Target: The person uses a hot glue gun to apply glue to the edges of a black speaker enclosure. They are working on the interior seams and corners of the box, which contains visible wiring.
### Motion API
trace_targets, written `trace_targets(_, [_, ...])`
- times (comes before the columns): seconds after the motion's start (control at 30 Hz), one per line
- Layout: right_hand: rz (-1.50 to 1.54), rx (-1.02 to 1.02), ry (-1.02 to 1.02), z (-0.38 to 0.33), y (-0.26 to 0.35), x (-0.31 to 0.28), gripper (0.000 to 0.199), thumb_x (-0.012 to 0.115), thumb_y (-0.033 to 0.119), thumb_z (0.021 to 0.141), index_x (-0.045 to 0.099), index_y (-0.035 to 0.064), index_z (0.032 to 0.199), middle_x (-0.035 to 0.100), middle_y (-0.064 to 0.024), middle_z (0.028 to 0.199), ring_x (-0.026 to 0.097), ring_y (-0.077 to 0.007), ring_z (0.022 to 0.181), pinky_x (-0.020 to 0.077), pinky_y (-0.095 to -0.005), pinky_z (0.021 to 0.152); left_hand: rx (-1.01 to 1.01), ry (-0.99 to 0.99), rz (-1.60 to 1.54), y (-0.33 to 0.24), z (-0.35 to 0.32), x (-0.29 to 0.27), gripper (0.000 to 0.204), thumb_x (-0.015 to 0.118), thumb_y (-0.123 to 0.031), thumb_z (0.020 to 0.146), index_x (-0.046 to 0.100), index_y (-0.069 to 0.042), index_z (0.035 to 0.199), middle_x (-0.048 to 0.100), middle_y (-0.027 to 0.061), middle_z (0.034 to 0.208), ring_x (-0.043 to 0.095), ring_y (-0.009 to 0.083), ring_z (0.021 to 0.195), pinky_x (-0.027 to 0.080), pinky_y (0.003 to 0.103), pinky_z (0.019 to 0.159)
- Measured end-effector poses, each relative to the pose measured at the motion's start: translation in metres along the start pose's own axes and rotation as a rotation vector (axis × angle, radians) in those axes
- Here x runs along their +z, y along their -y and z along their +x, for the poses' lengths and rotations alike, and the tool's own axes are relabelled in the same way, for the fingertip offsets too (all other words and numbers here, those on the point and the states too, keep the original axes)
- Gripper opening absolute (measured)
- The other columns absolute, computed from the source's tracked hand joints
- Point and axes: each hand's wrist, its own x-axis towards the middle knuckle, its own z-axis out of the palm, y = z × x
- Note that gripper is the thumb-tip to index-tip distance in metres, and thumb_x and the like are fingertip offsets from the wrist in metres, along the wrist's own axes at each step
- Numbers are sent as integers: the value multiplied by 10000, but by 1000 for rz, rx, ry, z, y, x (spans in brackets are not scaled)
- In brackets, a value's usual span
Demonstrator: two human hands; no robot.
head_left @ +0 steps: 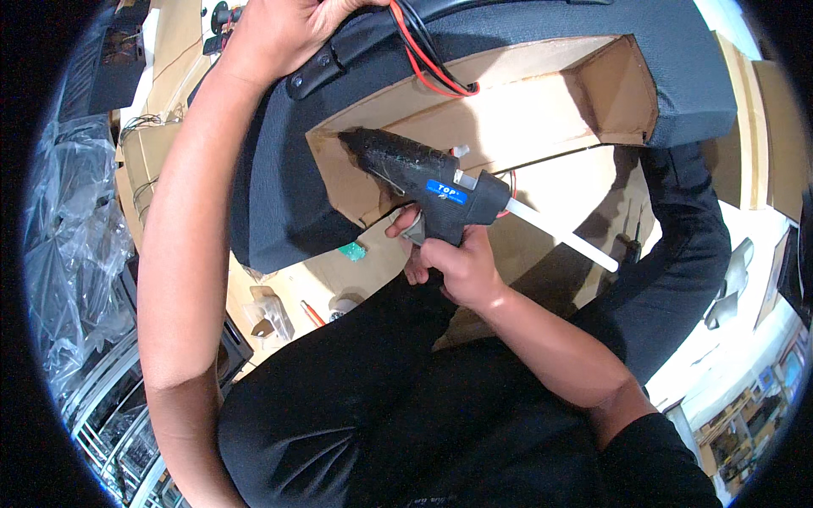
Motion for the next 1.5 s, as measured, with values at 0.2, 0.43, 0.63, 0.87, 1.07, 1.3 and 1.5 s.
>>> trace_targets(0.2, [-129,3,85,-4,8,6,402,546,-57,765,590,-33,1163,662,-147,995,576,-180,551,525,-344,544,28,-47,-11,13,-8,7,221,741,-212,913,647,-43,808,616,112,733,627,299,673,482,367,612])
trace_targets(0.43, [-148,-22,58,-8,8,9,351,536,-78,784,576,-12,1126,598,-106,857,561,-165,560,503,-337,531,48,-51,2,16,-6,7,211,729,-204,921,648,-45,808,619,108,729,627,292,664,483,362,605])
trace_targets(0.63, [-148,-39,72,-12,20,19,349,531,-80,788,578,-6,1126,588,-98,826,533,-158,538,496,-333,515,44,-49,-28,11,-2,7,217,724,-209,927,649,-43,808,614,102,720,631,285,661,479,355,602])
trace_targets(0.87, [-141,-25,57,-8,13,9,342,532,-71,802,577,-14,1136,588,-101,817,536,-162,529,503,-330,518,27,-71,-66,18,-9,14,245,731,-243,926,647,-44,811,613,104,726,629,278,660,475,354,601])
trace_targets(1.07, [-80,3,-8,-4,7,0,329,538,-75,805,576,-14,1126,611,-114,944,541,-160,545,508,-332,526,31,-66,-45,14,-8,10,238,726,-232,932,648,-39,818,610,109,723,627,290,657,477,360,602])
trace_targets(1.3, [-125,-6,30,-3,10,1,333,545,-94,794,586,1,1110,601,-122,954,540,-154,549,510,-326,529,-9,-23,-32,7,-2,4,258,722,-248,938,644,-33,820,612,115,732,619,287,663,479,362,614])
trace_targets(1.5, [-124,-11,46,-4,11,2,316,550,-94,787,593,-3,1087,598,-127,940,537,-156,546,504,-323,523,31,-49,-50,17,-6,10,246,726,-241,933,648,-33,826,609,116,733,617,287,665,480,362,617])
